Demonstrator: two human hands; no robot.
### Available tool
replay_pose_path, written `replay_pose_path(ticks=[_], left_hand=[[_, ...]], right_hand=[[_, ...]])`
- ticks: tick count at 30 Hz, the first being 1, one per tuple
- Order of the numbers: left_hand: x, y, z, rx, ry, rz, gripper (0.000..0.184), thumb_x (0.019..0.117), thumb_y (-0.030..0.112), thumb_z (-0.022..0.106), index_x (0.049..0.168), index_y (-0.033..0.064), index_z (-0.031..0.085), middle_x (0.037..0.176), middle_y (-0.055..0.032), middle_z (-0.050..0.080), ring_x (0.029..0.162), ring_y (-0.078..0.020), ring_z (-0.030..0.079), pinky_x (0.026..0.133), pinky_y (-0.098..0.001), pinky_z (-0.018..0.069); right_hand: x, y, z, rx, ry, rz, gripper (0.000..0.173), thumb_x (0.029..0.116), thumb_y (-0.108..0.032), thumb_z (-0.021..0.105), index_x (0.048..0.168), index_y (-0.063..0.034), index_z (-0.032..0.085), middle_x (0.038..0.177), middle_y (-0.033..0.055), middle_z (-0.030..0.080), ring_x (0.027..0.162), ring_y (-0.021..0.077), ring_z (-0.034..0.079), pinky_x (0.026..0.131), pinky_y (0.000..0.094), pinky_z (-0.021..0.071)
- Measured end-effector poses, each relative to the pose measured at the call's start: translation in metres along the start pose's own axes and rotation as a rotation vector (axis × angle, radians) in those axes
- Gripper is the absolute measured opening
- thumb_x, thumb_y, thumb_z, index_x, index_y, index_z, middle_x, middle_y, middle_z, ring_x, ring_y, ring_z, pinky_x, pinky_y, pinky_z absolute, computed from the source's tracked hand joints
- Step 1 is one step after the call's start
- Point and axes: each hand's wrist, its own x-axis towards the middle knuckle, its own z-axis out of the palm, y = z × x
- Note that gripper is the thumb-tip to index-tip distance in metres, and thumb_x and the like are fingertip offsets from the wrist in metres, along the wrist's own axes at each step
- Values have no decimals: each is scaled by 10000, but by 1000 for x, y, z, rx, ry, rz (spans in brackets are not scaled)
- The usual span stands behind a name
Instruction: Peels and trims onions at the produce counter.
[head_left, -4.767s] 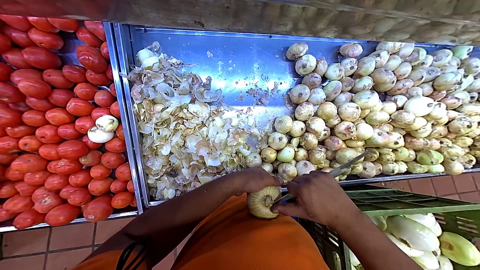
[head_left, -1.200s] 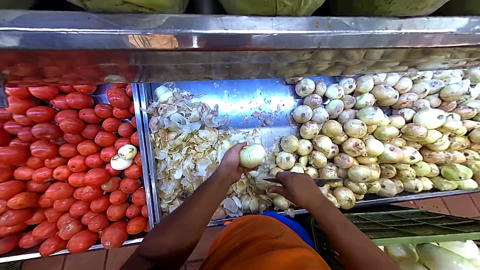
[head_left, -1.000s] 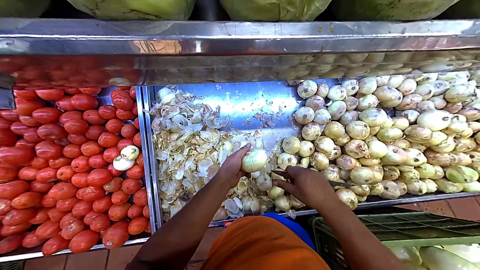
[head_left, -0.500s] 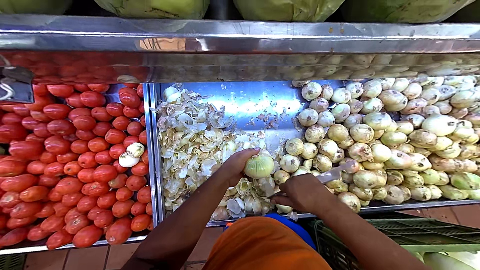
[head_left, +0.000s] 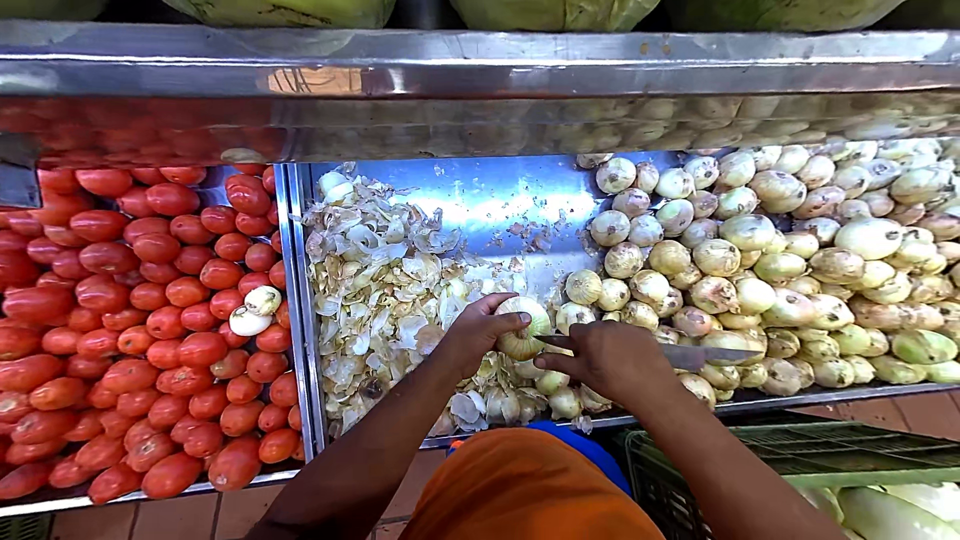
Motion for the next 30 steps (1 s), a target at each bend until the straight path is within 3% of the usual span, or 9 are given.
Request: replay_pose_path(ticks=[5, 10, 15, 18, 21, 23, 25, 27, 30], left_hand=[[3, -14, 20, 149, 77, 66, 477, 866, 253, 810, 1273, 144, 585, 1118, -116, 679, 892, -262, 676, 757, -459, 571], [22, -25, 27, 176, 186, 85, 466, 813, 304, 876, 1102, 69, 596, 963, -123, 686, 858, -239, 681, 772, -454, 583], [37, -42, 31, 129, 248, 67, 484, 795, 280, 891, 1083, 44, 583, 934, -137, 664, 832, -242, 660, 758, -445, 571], [51, -52, 35, 75, 329, 0, 484, 832, 268, 860, 1160, 26, 599, 1002, -171, 678, 874, -284, 682, 773, -490, 585], [71, -53, 29, -105, 384, -128, 532, 898, 323, 793, 1282, 37, 561, 1104, -217, 672, 967, -355, 677, 799, -565, 572], [72, -44, 26, -158, 267, -205, 522, 954, 381, 718, 1331, 69, 537, 1158, -205, 669, 1017, -354, 673, 827, -567, 566], [69, -36, 17, -168, 152, -264, 534, 1011, 465, 596, 1410, 117, 522, 1240, -186, 653, 1081, -350, 659, 861, -556, 555], [65, -28, 9, -159, 107, -269, 549, 1037, 525, 508, 1412, 124, 532, 1250, -181, 654, 1074, -342, 670, 853, -533, 567], [57, -18, -1, -198, 76, -217, 514, 1036, 464, 554, 1387, 90, 539, 1223, -187, 663, 1072, -329, 674, 887, -512, 570]], right_hand=[[4, -4, -4, -90, -169, -14, 808, 825, -909, 429, 797, -137, 668, 770, 76, 670, 815, 287, 700, 680, 519, 545], [17, 14, 25, -148, 115, -271, 798, 893, -869, 354, 682, -147, 621, 588, 44, 585, 617, 251, 666, 532, 472, 510], [23, 20, 36, -190, 144, -329, 750, 946, -806, 351, 690, -152, 616, 575, 33, 567, 584, 235, 649, 507, 450, 494], [21, 21, 46, -187, 79, -339, 741, 954, -793, 363, 733, -144, 644, 622, 51, 607, 635, 260, 674, 546, 482, 518], [15, 8, 64, -135, -121, -331, 763, 983, -764, 332, 841, -95, 671, 764, 120, 673, 779, 337, 706, 660, 561, 546], [15, 9, 69, -94, -196, -262, 763, 987, -760, 336, 910, -84, 679, 842, 139, 694, 853, 351, 708, 720, 574, 546], [14, 12, 65, -56, -264, -169, 620, 1010, -658, 460, 1013, -84, 694, 936, 151, 713, 932, 363, 705, 777, 590, 540], [8, 19, 56, -11, -326, -79, 503, 1005, -563, 559, 1084, -83, 688, 1013, 159, 715, 994, 377, 696, 821, 611, 536], [-7, 27, 32, 75, -341, -11, 673, 919, -732, 566, 1088, -94, 697, 974, 145, 711, 970, 366, 695, 821, 614, 539]])
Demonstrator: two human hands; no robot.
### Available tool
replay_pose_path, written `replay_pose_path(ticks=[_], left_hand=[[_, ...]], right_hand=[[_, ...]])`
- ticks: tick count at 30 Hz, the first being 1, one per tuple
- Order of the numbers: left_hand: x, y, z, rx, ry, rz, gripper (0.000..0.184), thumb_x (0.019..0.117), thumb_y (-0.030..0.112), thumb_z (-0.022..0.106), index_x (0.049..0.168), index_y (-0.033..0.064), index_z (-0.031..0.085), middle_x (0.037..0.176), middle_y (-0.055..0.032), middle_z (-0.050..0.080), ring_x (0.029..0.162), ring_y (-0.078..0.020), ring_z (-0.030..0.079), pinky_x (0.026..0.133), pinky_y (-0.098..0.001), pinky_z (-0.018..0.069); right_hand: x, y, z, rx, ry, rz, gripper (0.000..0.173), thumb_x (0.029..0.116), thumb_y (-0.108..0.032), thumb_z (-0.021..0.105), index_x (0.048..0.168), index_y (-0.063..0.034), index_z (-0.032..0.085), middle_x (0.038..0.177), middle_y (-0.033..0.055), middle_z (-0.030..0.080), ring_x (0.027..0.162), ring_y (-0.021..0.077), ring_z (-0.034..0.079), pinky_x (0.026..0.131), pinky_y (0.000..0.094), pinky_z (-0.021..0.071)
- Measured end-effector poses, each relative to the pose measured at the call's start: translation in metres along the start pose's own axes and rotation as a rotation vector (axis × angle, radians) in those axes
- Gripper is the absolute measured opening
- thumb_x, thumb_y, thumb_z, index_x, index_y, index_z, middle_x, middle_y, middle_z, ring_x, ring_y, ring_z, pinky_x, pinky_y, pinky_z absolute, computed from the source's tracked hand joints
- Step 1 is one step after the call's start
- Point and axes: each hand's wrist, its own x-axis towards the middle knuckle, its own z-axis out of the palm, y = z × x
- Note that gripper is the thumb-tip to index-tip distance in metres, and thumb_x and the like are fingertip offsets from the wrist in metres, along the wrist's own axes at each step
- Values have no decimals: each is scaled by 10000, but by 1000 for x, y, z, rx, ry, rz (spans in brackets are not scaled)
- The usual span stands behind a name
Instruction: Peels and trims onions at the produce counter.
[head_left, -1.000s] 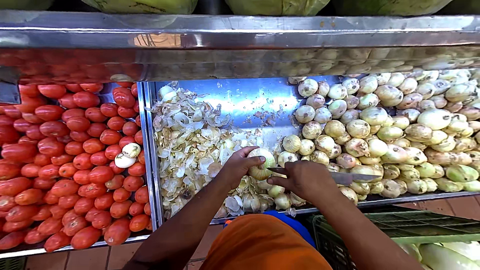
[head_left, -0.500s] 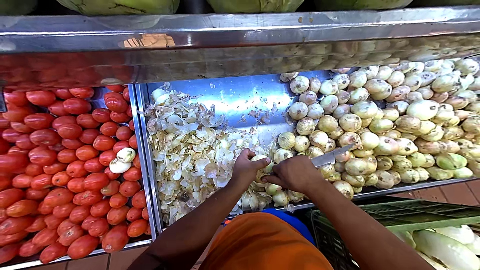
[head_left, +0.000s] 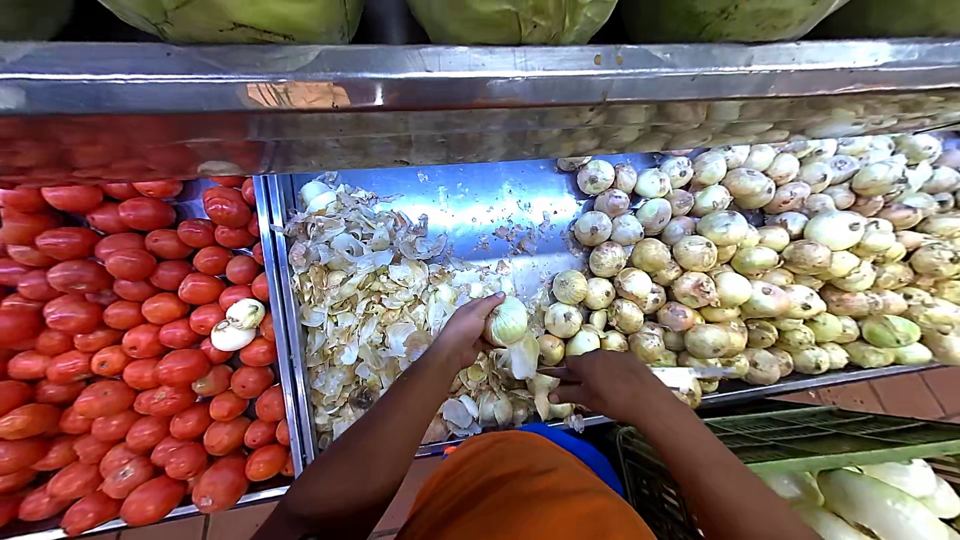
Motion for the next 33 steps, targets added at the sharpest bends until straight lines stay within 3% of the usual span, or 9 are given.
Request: replay_pose_path(ticks=[3, 8, 13, 19, 24, 28, 33], left_hand=[[-9, 2, -3, 26, -18, 26, 414, 1007, 323, 649, 1303, 57, 534, 1141, -188, 671, 986, -303, 685, 837, -473, 578], [-16, -2, 8, 49, -39, 33, 426, 971, 156, 671, 1316, 30, 455, 1123, -226, 658, 960, -326, 691, 820, -466, 589], [-27, -19, 15, 140, -19, 57, 456, 951, 181, 642, 1375, 83, 504, 1196, -216, 641, 1007, -340, 668, 842, -498, 567], [-24, -31, 26, 70, 37, 89, 446, 876, 98, 727, 1275, 42, 536, 1122, -185, 651, 950, -299, 664, 813, -468, 568], [-21, -36, 29, -29, 23, 118, 438, 879, 96, 719, 1262, 31, 515, 1114, -199, 646, 949, -312, 667, 817, -479, 575], [-42, -30, 34, 60, 12, 101, 409, 894, 112, 683, 1263, 54, 517, 1137, -189, 637, 974, -300, 652, 840, -475, 557], [-44, -38, 43, 148, 57, 108, 453, 849, 98, 724, 1245, 44, 512, 1095, -184, 640, 927, -294, 653, 782, -473, 561]], right_hand=[[0, -8, -4, 49, 237, 28, 733, 861, -852, 489, 884, -141, 666, 774, 67, 660, 788, 280, 690, 678, 527, 546], [7, -26, -12, 24, 227, 150, 769, 848, -865, 488, 897, -121, 675, 805, 93, 679, 835, 299, 704, 695, 529, 548], [7, -24, -9, 35, 127, 216, 781, 838, -876, 487, 846, -118, 675, 816, 100, 681, 862, 308, 699, 716, 537, 538], [12, -23, -4, 40, 40, 174, 823, 842, -901, 419, 830, -120, 676, 831, 108, 680, 875, 318, 695, 724, 559, 542], [2, -5, -6, 51, 112, 193, 780, 862, -868, 452, 823, -120, 667, 806, 101, 672, 853, 306, 692, 714, 546, 538], [1, 0, -2, 42, 125, 192, 776, 846, -880, 461, 793, -131, 656, 786, 82, 666, 839, 289, 691, 706, 530, 537], [5, -9, 2, -30, 145, 88, 823, 838, -907, 406, 794, -128, 667, 763, 89, 665, 814, 298, 698, 673, 533, 540]])
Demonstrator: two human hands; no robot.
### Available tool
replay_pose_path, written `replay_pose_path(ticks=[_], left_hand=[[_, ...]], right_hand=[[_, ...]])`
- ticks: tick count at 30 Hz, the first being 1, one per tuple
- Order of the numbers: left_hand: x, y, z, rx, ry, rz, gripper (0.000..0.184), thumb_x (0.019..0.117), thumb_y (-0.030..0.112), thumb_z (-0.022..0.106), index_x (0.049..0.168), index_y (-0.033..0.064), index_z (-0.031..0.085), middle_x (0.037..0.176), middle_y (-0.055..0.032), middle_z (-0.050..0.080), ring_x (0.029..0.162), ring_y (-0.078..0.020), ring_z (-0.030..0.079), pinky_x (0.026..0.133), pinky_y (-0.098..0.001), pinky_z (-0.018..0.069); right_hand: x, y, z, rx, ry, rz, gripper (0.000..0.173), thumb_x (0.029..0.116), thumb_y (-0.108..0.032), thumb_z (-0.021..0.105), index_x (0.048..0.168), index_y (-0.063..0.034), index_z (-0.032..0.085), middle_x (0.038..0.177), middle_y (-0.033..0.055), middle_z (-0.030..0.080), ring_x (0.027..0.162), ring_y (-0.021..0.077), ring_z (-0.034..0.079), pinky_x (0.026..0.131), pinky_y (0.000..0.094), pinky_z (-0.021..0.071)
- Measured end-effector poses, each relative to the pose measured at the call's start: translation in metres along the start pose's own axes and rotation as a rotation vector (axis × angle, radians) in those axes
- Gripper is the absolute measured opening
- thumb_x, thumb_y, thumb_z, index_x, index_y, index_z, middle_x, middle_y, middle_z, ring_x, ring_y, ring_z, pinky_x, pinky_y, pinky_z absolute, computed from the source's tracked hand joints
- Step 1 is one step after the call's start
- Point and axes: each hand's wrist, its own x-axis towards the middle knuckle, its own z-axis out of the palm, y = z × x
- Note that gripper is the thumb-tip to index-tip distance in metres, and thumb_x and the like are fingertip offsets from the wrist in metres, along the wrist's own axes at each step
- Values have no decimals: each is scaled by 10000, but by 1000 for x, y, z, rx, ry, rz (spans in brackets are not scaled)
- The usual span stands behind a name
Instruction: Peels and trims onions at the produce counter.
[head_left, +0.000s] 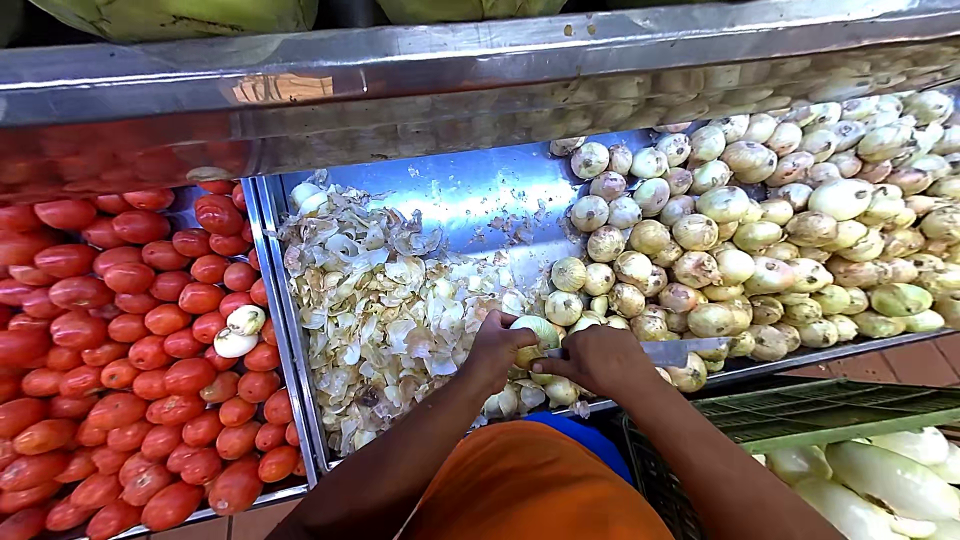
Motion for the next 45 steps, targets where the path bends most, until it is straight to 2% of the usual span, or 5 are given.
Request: replay_pose_path(ticks=[13, 23, 29, 34, 45], left_hand=[[42, -6, -7, -286, 31, -123, 388, 965, 282, 607, 1255, 25, 611, 1156, -197, 681, 999, -313, 685, 822, -488, 576], [16, 17, -26, -231, -39, -43, 367, 977, 250, 608, 1285, 63, 539, 1195, -174, 644, 1010, -285, 657, 822, -445, 555], [-6, 21, -3, -24, -254, 32, 681, 1027, 644, 414, 1440, 104, 439, 1285, -150, 635, 1093, -265, 665, 911, -459, 559], [-29, 19, 17, 533, -240, 263, 1065, 684, 478, 933, 1505, 148, 339, 1415, -120, 516, 1128, -215, 649, 946, -461, 577], [2, 23, 4, 349, -324, 312, 210, 1066, 229, 557, 1184, 79, 646, 1007, -93, 708, 818, -195, 719, 761, -401, 627]], right_hand=[[2, -6, 47, -90, -68, -107, 810, 959, -795, 340, 943, -62, 684, 904, 181, 707, 930, 395, 710, 763, 605, 544], [-27, 46, 31, 492, -29, 23, 617, 772, -722, 750, 948, -133, 696, 768, 54, 636, 737, 251, 634, 691, 537, 531], [-22, 9, 20, 691, 246, 60, 1155, 639, -688, 876, 1592, -320, 337, 1163, 55, 715, 980, 222, 707, 865, 528, 592], [-25, 21, 43, 762, 488, -17, 1090, 650, -682, 813, 1546, -190, 437, 1260, 81, 680, 1072, 197, 688, 905, 494, 591], [-37, 35, 56, 1459, 582, -442, 1107, 650, -455, 949, 1490, -15, 377, 1285, 118, 652, 1122, 197, 688, 949, 368, 612]])
